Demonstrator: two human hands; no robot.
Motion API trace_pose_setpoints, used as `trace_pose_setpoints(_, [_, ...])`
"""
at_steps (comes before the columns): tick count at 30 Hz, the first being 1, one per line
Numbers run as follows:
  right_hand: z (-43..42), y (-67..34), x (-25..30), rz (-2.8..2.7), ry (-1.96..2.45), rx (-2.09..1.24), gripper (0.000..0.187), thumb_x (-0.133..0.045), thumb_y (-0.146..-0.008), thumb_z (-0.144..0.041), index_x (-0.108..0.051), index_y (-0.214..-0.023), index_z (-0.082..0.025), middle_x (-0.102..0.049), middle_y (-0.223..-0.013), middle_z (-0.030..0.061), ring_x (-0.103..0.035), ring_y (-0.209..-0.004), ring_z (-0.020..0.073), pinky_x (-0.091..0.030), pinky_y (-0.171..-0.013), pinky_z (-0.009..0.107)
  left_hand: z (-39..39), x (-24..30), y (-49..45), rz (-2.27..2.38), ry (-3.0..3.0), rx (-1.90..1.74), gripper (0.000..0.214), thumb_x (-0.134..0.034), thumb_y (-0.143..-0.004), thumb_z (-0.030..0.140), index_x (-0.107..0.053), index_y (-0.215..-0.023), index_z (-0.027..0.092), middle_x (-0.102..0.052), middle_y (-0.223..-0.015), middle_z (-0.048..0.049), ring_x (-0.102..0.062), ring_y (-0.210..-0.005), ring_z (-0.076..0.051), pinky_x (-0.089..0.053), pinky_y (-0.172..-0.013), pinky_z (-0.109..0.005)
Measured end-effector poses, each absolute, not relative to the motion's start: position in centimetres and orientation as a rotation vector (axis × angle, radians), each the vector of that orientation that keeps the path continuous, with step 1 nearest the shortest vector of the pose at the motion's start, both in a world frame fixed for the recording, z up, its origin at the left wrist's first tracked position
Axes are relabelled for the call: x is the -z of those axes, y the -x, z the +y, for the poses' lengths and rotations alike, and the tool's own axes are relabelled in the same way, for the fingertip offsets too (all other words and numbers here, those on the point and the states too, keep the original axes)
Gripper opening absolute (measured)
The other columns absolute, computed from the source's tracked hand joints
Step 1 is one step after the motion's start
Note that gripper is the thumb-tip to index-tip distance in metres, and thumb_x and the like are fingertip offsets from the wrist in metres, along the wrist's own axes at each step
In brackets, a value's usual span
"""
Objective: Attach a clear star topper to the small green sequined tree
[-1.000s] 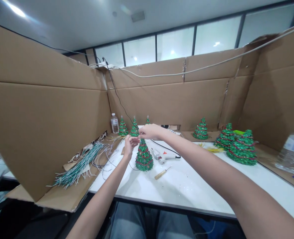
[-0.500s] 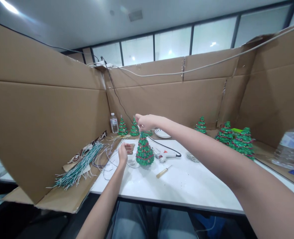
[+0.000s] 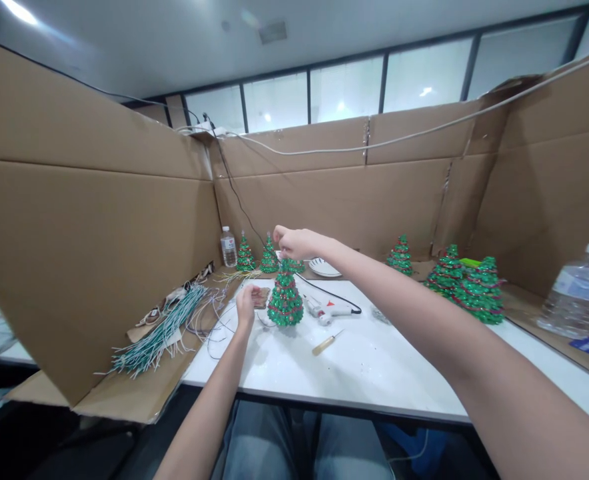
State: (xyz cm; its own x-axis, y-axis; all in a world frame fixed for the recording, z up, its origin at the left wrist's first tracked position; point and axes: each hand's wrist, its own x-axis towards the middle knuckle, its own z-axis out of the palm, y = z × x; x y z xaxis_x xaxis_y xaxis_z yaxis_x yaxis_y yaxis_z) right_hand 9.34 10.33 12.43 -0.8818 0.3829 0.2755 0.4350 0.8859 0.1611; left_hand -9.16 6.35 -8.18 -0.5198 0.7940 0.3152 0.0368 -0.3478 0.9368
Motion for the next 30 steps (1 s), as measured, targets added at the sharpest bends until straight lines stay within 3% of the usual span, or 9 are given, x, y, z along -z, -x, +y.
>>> trace_pose_setpoints(5, [11.4,-9.8,-11.9,-2.82,0.585,0.212,0.025,-0.051,-0.088,-0.033,-0.063,-0.083,-0.011,-0.049,-0.122,0.0092,-0.05,-0.073,0.0089,-0.044,-0.069,0.028,5.6,7.8,8.0,1.261,-1.542,-1.801,0.04,-0.061,-0.086,0.032,-0.053,-0.122,0.016,-0.058,-0.121,-0.0097,-0.059,-0.105,-0.022,-0.051,-0.087,-0.042])
trace_pose_setpoints(8, [12.3,-9.8,-11.6,-2.83,0.527,0.126,0.029,-0.049,-0.088,-0.034,-0.064,-0.08,-0.011,-0.046,-0.122,0.0105,-0.051,-0.075,0.0101,-0.044,-0.071,0.028,5.4,7.9,7.3,1.251,-1.705,-1.689,0.069,-0.08,-0.066,0.034,-0.051,-0.127,0.022,-0.061,-0.118,-0.0084,-0.059,-0.106,-0.024,-0.052,-0.084,-0.035])
trace_pose_setpoints(11, [12.8,-9.7,-11.5,-2.837,0.48,0.063,0.032,-0.048,-0.089,-0.036,-0.065,-0.077,-0.011,-0.045,-0.12,0.011,-0.051,-0.08,0.0117,-0.045,-0.073,0.027,5.5,8.3,7.0,1.295,-1.779,-1.619,0.082,-0.085,-0.054,0.038,-0.051,-0.127,0.023,-0.065,-0.111,-0.0077,-0.06,-0.104,-0.025,-0.051,-0.081,-0.032])
trace_pose_setpoints(22, [12.7,-9.1,-11.0,-2.777,0.532,0.121,0.032,-0.057,-0.082,-0.039,-0.061,-0.066,-0.012,-0.048,-0.11,0.0075,-0.041,-0.063,0.0066,-0.035,-0.062,0.028,5.2,8.1,6.9,1.396,-1.812,-1.639,0.073,-0.084,-0.051,0.04,-0.058,-0.117,0.023,-0.067,-0.1,-0.006,-0.062,-0.093,-0.023,-0.05,-0.074,-0.029])
trace_pose_setpoints(30, [11.8,-9.0,-11.8,-2.817,0.417,-0.068,0.023,-0.059,-0.083,-0.03,-0.068,-0.074,-0.01,-0.04,-0.112,0.0095,-0.047,-0.085,0.0123,-0.045,-0.081,0.028,5.2,8.1,7.2,1.377,-1.821,-1.65,0.075,-0.084,-0.051,0.038,-0.057,-0.119,0.021,-0.066,-0.106,-0.0074,-0.062,-0.096,-0.024,-0.05,-0.079,-0.031])
